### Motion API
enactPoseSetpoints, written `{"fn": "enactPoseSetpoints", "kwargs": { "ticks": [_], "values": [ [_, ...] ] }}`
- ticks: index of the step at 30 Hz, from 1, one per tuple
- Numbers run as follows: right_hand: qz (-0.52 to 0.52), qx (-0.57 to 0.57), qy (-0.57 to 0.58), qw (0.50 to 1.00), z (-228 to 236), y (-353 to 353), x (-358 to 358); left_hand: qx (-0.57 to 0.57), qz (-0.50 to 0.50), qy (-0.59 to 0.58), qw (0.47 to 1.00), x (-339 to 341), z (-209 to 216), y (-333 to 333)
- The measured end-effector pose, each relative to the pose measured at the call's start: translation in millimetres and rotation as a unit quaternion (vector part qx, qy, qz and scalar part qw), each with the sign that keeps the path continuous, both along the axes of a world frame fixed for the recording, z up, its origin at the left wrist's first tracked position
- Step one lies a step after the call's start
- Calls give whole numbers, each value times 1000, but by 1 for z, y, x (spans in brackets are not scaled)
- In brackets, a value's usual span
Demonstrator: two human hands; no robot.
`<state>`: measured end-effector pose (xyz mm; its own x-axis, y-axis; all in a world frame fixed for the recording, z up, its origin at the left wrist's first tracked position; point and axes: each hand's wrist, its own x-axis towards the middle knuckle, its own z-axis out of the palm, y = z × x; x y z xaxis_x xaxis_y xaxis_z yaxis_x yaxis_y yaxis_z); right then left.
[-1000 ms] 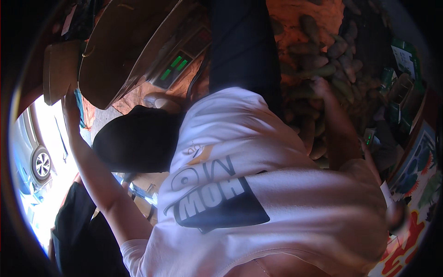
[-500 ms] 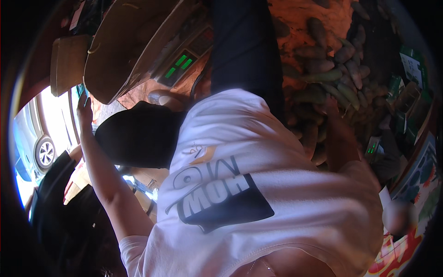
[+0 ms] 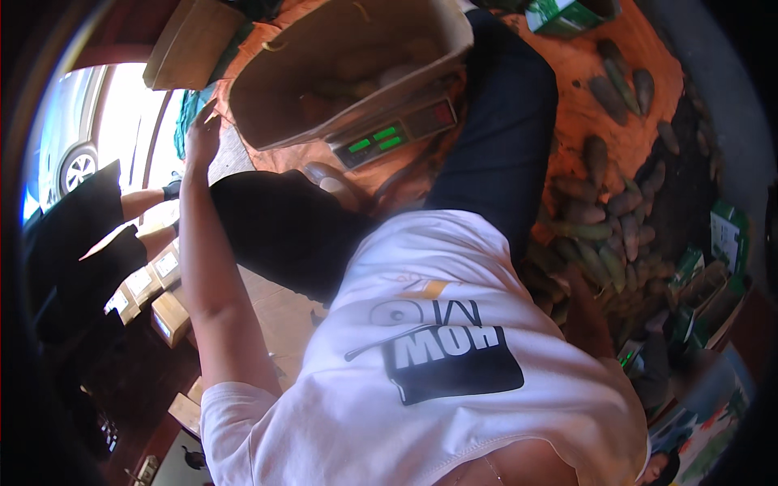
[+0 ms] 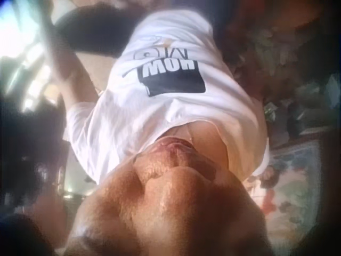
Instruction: Picking up individual vegetables (radishes or similar) from a pile on the floor, placing them into a box on a digital scale to reach a target weight, and then setting the filled box aside.
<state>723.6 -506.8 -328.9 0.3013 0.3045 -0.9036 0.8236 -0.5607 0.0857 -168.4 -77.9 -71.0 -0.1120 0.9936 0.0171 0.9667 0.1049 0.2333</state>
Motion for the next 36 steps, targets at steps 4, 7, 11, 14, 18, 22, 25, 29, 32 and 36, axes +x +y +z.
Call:
{"fn": "enactPoseSetpoints", "kwargs": {
  "ticks": [4,7,11,14,18,22,25,29,32,36],
  "values": [
    [-115,-80,-2,990,-14,18,-8,21,28,-92,995,27,11,-2],
    [-168,-68,-6,983,-8,29,-13,16,35,-94,995,45,21,0],
    [-204,4,-60,977,38,74,-5,66,-4,-118,991,71,45,9],
    [-24,209,-213,954,121,138,11,78,-58,-121,988,87,70,19],
    [-17,405,-167,899,259,254,-20,41,-70,-110,991,104,78,41],
    [42,560,22,827,373,359,-128,-15,-13,-167,986,114,51,56],
    [168,564,110,801,414,419,-227,-65,-45,-143,986,112,27,56],
    [355,525,209,745,392,479,-345,-64,-59,-113,990,111,10,54],
    [425,465,244,737,339,509,-423,-43,-44,-103,993,115,6,50],
    [459,380,295,747,285,521,-494,-4,-49,-134,990,116,5,43]
  ]
}}
